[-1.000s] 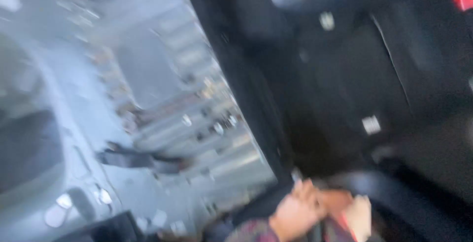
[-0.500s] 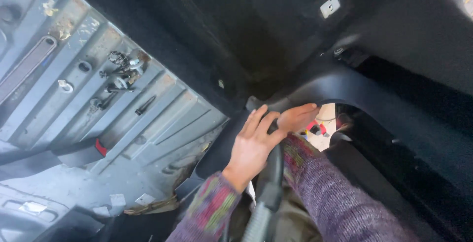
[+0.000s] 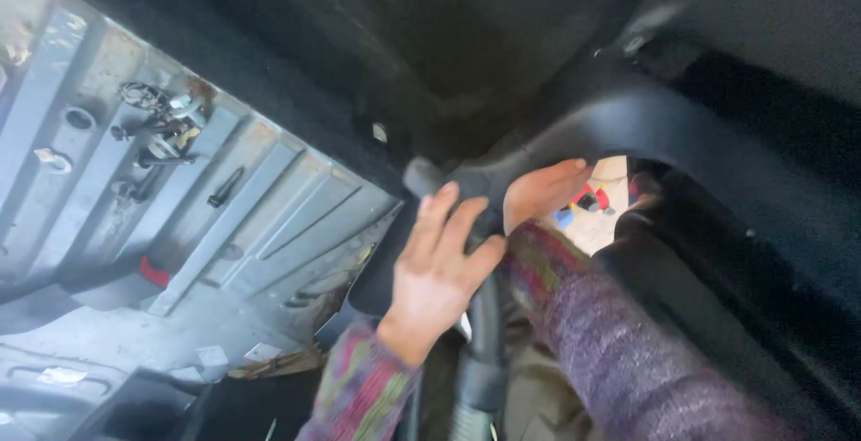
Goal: Vacuuming the interior floor and sides of a car using a vacuum hose attachment.
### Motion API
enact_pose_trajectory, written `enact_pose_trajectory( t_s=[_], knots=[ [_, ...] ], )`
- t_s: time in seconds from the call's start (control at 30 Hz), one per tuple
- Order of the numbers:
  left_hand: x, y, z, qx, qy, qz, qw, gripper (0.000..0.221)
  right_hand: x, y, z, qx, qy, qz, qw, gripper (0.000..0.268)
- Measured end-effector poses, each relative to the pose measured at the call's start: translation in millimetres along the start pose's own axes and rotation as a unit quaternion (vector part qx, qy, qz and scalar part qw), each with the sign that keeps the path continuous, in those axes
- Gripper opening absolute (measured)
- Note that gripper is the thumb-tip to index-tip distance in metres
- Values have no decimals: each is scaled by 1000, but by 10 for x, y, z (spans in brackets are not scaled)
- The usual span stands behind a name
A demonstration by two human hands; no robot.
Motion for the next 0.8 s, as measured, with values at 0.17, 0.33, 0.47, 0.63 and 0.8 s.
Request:
enact_pose_trajectory(
  t_s=[0.17, 0.33, 0.47, 0.63, 0.8],
  knots=[
    [-14, -5, -72, -30, -37, 32, 998, 19, 185, -82, 147, -38, 5, 4, 999, 59],
    [24, -55, -32, -16, 9, -6, 1000, 17, 101, -76, 94, -15, -2, 10, 1000, 60],
    [-78, 51, -108, -50, -7, 43, 998, 18, 168, -65, -133, -28, -21, -14, 999, 60],
    [446, -94, 62, -1, -11, -6, 1000, 15, 165, -33, 95, 4, 13, 19, 1000, 60],
    [734, -9, 257, 13, -36, 0, 999, 13, 119, -57, 106, -3, 10, 39, 999, 58]
  ],
)
Point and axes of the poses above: each hand's wrist, its own y-axis towards the middle knuckle, its own x-axis out of the back of the hand, z = x × y, the point moved 9 cm from there along y, towards the middle knuckle, and after that the axes turned 13 degrees about -x, right-handed, at the moved point
